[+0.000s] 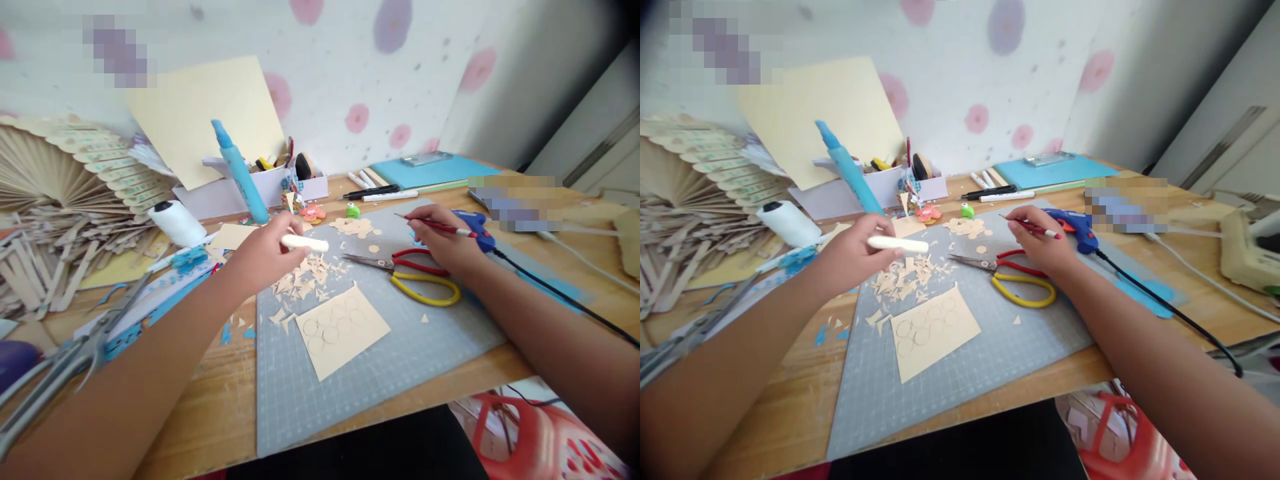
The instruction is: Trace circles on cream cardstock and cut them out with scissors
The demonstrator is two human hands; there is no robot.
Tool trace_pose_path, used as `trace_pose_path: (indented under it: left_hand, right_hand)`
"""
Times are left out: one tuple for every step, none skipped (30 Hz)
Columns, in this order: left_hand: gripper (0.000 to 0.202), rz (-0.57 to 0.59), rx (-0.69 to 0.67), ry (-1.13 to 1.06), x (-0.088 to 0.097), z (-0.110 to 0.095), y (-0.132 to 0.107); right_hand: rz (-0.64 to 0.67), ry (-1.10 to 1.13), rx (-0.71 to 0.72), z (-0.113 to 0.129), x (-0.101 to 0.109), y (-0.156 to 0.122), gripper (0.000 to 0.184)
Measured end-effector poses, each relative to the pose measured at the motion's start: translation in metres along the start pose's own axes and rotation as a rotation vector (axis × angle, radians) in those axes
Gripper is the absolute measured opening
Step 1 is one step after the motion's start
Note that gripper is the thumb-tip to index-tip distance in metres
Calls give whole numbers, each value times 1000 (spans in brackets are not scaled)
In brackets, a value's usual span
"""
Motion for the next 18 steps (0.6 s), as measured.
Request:
trace_pose_path:
  left_hand:
    - [19, 21, 8, 7, 6, -4, -7]
    - [16, 61, -2, 26, 12, -8, -14]
    - [13, 110, -18, 47, 16, -11, -21]
    - [10, 172, -33, 57, 19, -14, -29]
    - [8, 228, -58, 61, 20, -17, -35]
    - [6, 261, -89, 63, 20, -18, -41]
    - [5, 286, -116, 65, 19, -19, -45]
    - [5, 296, -139, 71, 17, -19, -47]
    - [7, 302, -151, 76, 14, -17, -49]
    - [9, 312, -154, 76, 10, -16, -49]
    - [10, 317, -154, 70, 6, -14, -49]
    - [10, 317, -156, 58, 3, -13, -49]
    - [9, 320, -161, 46, 0, -12, -50]
    - [8, 326, -172, 38, -3, -11, -52]
    - [7, 331, -187, 37, -5, -11, -54]
    - [6, 338, -207, 43, -8, -12, -57]
    - [5, 343, -231, 57, -10, -13, -61]
    - [5, 340, -256, 78, -12, -15, -64]
  right_hand:
    - [8, 3, 7, 2, -2, 0, 11]
    - [21, 6, 20, 5, -4, -1, 11]
    - [49, 5, 41, 10, -6, -1, 10]
    - [88, 0, 74, 17, -10, -1, 10]
    - [140, -10, 118, 24, -14, -1, 10]
    - [202, -24, 174, 32, -20, -2, 11]
    - [261, -42, 239, 39, -25, -2, 11]
    - [314, -62, 304, 46, -31, -2, 12]
    - [349, -81, 359, 51, -36, -2, 12]
    - [367, -93, 396, 55, -40, -1, 12]
    - [367, -95, 414, 57, -44, 0, 13]
    - [356, -86, 418, 58, -46, 1, 14]
    - [348, -73, 416, 57, -47, 1, 14]
    - [351, -58, 417, 56, -47, 0, 14]
    - [367, -46, 427, 55, -47, -1, 13]
    - [391, -39, 444, 54, -47, -3, 12]
    - [418, -39, 463, 53, -46, -6, 12]
    - [439, -42, 478, 53, -45, -8, 12]
Point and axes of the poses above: each hand's wrist, its own y-axis towards the middle knuckle, its own x-axis out of the back of the hand, z = x × y, the point moved 3 cm from there along y, towards the middle knuckle, and after that the axes turned 14 degrees about -z, right-handed, at the moved point
